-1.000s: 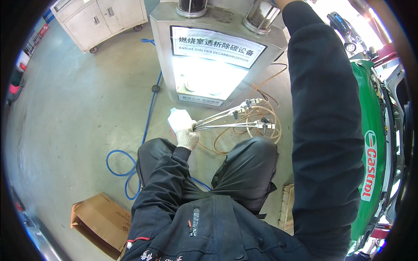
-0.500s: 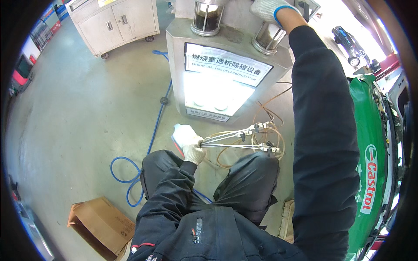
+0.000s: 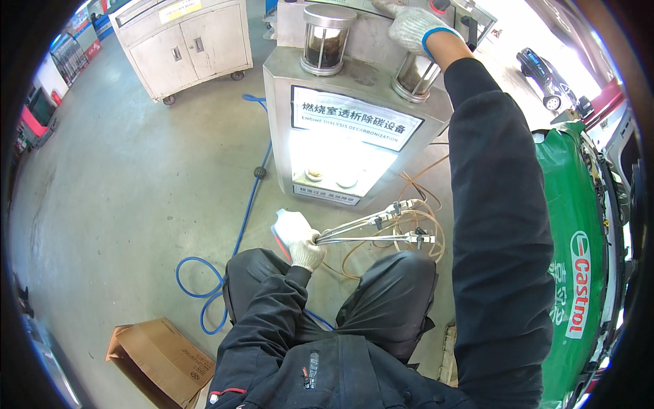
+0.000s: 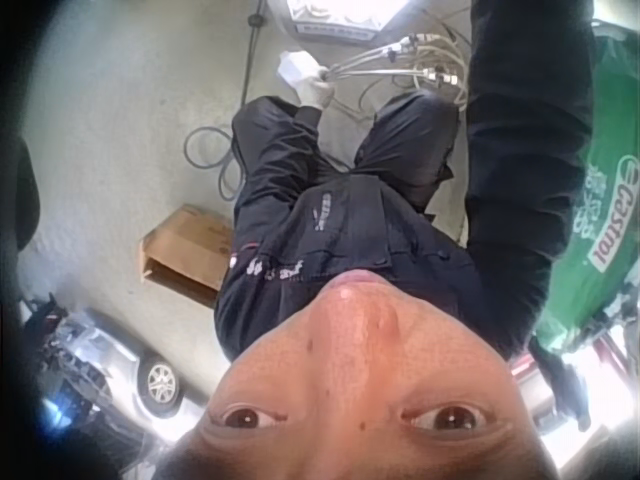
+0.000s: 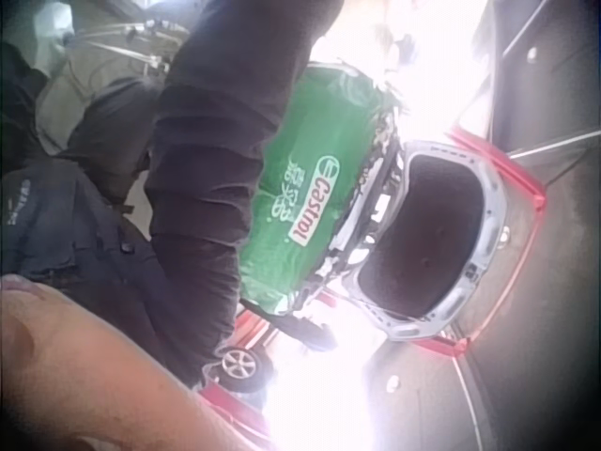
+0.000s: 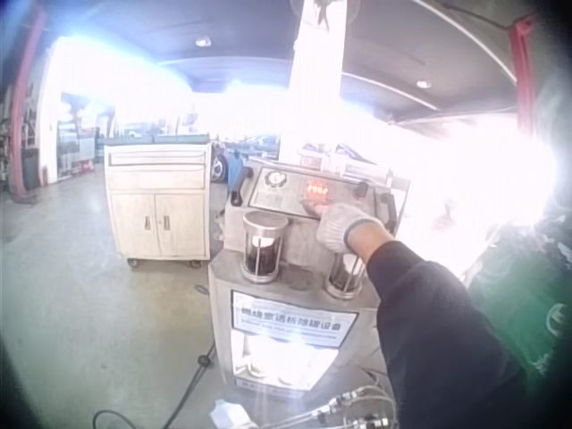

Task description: The person retrieves a plastic bottle of fluid and several metal probes from a storage area, then walks to a decarbonization machine. They connect the probes to the machine and operate its controls while seated on the floor.

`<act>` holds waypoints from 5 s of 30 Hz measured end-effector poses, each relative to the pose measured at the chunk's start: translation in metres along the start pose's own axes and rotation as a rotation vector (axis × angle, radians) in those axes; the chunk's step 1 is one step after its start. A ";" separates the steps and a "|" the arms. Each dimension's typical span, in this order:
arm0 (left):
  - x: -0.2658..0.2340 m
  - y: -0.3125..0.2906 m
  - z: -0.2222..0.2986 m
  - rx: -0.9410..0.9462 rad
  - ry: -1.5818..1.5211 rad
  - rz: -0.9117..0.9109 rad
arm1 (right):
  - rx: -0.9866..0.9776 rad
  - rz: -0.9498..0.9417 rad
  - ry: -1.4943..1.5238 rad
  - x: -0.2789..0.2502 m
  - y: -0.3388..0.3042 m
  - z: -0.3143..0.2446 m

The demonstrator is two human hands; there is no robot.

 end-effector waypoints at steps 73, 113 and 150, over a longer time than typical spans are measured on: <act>-0.001 0.000 -0.006 0.030 -0.043 0.026 | -0.046 0.248 0.728 -0.002 -0.196 0.011; -0.001 -0.002 -0.003 0.067 -0.061 0.051 | -0.387 -0.761 0.807 0.106 -0.350 -0.014; -0.004 -0.004 -0.008 0.030 -0.060 0.027 | -0.073 -0.247 0.590 0.138 -0.306 0.004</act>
Point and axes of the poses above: each hand's wrist, its own y-axis towards the middle knuckle, its own x-axis out of the palm, z = x × y, the point moved 7 cm from there along y, towards the middle knuckle, and after that the axes turned 5 degrees about y, right-handed, at the moved point
